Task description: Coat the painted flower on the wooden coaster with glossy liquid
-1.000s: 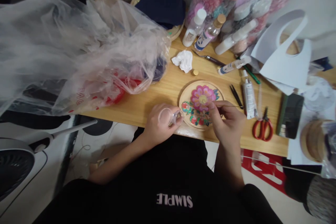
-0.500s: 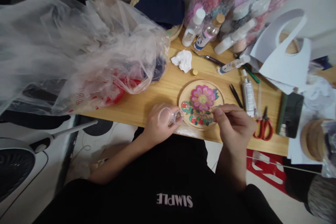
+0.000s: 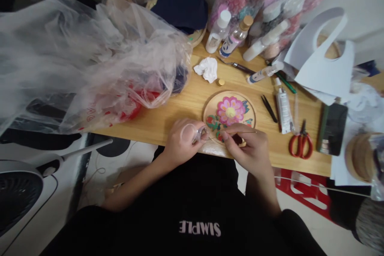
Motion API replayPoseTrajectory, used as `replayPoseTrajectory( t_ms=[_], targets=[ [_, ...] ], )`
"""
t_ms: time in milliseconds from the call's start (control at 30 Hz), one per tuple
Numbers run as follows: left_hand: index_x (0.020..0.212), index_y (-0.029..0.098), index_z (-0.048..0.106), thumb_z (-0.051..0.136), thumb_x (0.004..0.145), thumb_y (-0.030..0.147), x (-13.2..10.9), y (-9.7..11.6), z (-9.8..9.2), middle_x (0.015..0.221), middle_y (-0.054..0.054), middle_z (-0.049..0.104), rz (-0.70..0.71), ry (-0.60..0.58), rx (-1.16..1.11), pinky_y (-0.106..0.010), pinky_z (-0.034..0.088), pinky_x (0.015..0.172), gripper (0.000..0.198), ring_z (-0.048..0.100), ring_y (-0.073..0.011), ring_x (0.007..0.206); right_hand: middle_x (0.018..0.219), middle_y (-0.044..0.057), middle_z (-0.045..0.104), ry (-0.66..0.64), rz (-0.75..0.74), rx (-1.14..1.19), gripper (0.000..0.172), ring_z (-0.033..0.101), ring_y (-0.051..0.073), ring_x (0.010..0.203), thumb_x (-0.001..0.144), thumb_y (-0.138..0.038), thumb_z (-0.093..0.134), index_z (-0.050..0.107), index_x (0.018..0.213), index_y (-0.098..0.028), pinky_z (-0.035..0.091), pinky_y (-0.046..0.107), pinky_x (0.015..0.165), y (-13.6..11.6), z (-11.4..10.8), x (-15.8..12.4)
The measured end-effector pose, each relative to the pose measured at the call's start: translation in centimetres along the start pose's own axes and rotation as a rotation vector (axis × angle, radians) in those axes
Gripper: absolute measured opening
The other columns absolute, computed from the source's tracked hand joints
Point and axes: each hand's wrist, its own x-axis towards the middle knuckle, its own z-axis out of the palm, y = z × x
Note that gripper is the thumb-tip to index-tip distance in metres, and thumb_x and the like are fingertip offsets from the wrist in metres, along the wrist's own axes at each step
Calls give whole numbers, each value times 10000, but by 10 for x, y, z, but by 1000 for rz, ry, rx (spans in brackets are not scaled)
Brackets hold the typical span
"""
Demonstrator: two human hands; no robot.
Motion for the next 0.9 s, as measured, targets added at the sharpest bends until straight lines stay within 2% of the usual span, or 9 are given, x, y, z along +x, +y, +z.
replayPoseTrajectory(
  t_ms=[700, 800, 900],
  targets=[
    [906, 184, 583, 649, 864, 238, 0, 0, -1, 765, -2, 684, 2, -13, -20, -285, 488, 677, 96, 637, -148, 724, 643, -7, 676, -11, 61, 7, 106, 553, 80, 496, 851, -154, 608, 668, 769, -184, 429, 201, 443, 2, 1, -2],
    [911, 182, 580, 647, 864, 228, 1, 0, -2, 766, -4, 686, 11, -8, -13, -289, 489, 672, 94, 638, -152, 723, 638, -10, 680, 6, 118, 77, 112, 559, 83, 491, 846, -175, 620, 673, 748, -186, 428, 202, 439, 0, 2, -2],
    [940, 179, 577, 653, 865, 244, 0, 0, -1, 788, -12, 695, 23, 10, 8, -291, 502, 682, 125, 648, -154, 737, 608, -16, 660, 81, 220, 121, 132, 544, 89, 480, 851, -222, 634, 680, 730, -196, 424, 213, 438, 1, 1, -4]
  ],
)
